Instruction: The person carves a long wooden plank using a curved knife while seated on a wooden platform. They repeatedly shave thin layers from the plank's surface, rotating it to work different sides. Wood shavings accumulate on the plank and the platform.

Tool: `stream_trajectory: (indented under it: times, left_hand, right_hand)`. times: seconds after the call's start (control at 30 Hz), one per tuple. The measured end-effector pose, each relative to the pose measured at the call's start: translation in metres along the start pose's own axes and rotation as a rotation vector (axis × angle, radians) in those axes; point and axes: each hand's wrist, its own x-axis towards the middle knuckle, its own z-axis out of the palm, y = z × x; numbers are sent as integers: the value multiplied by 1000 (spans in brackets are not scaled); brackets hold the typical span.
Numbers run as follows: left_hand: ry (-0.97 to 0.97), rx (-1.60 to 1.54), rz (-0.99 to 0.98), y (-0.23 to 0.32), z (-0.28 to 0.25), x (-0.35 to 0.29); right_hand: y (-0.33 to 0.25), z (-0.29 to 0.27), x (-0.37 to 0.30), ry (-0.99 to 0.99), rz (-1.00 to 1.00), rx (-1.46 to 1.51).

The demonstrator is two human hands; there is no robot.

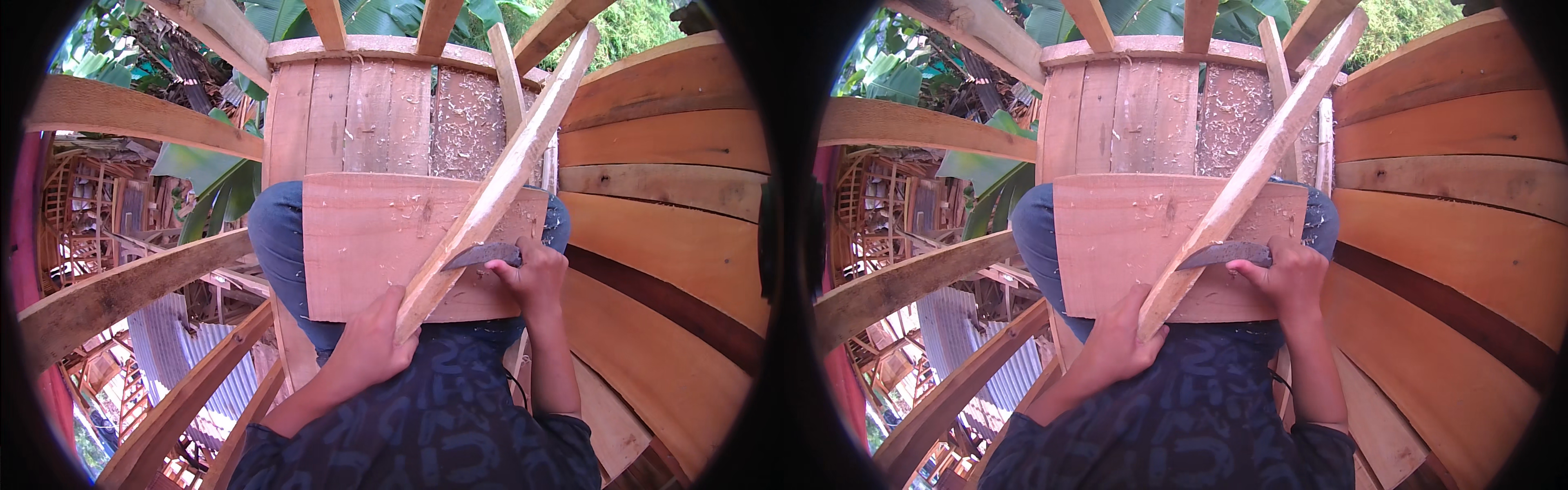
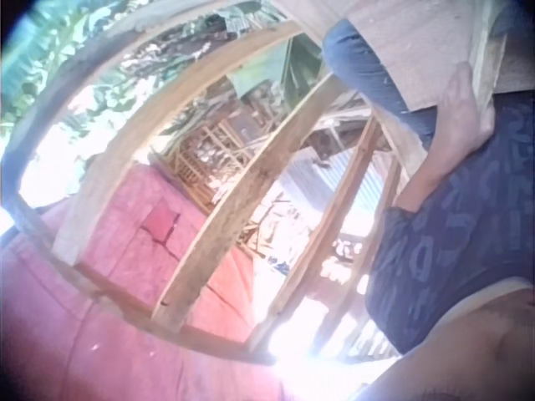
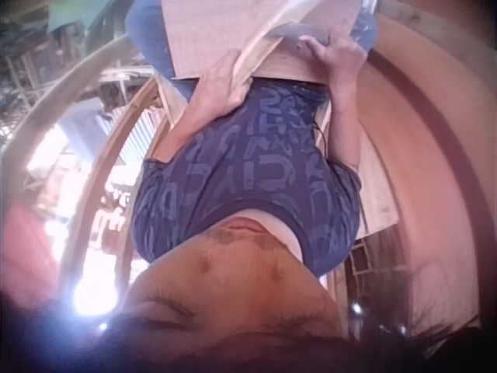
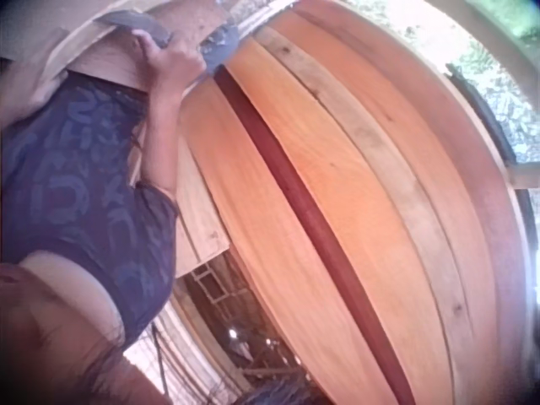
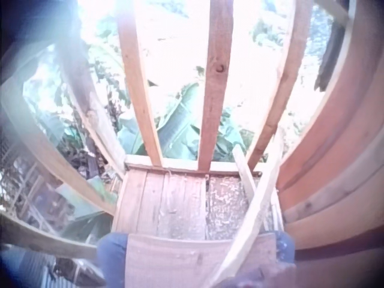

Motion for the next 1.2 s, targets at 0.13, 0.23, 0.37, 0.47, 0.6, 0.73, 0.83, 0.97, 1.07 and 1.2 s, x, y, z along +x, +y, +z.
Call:
stream_trajectory:
  times: [0.13, 0.23, 0.37, 0.47, 0.6, 0.73, 0.83, 0.97, 1.07, 1.2]
  left_hand:
    - [24, 18, 56, -10, 1, -5]
    - [-6, 14, 7, -13, 2, -12]
    - [18, 40, 4, -2, 5, -3]
    - [2, 42, -28, 0, 6, -1]
    - [30, 54, -14, -2, 4, -5]
    - [-1, 21, -11, 1, 2, 0]
    - [-17, 19, -45, 4, -1, -1]
    - [3, 21, -3, -1, 0, -2]
    - [7, 29, 51, -10, -2, -5]
    - [-57, -43, -2, -7, -2, -2]
  right_hand:
    - [43, -13, 23, 2, 672, 76]
    - [74, -44, 19, 6, 659, 108]
    - [-3, -50, -11, -181, 254, 81]
    - [-28, -29, -26, -249, 117, 92]
    - [-10, -16, -10, -119, 4, -21]
    - [2, -6, -4, -47, 81, 26]
    - [7, -4, -1, -38, 51, -11]
    - [23, 5, 5, 76, 348, 33]
    - [100, -42, 21, 42, 719, 11]
    - [45, -62, 12, -24, 519, 209]
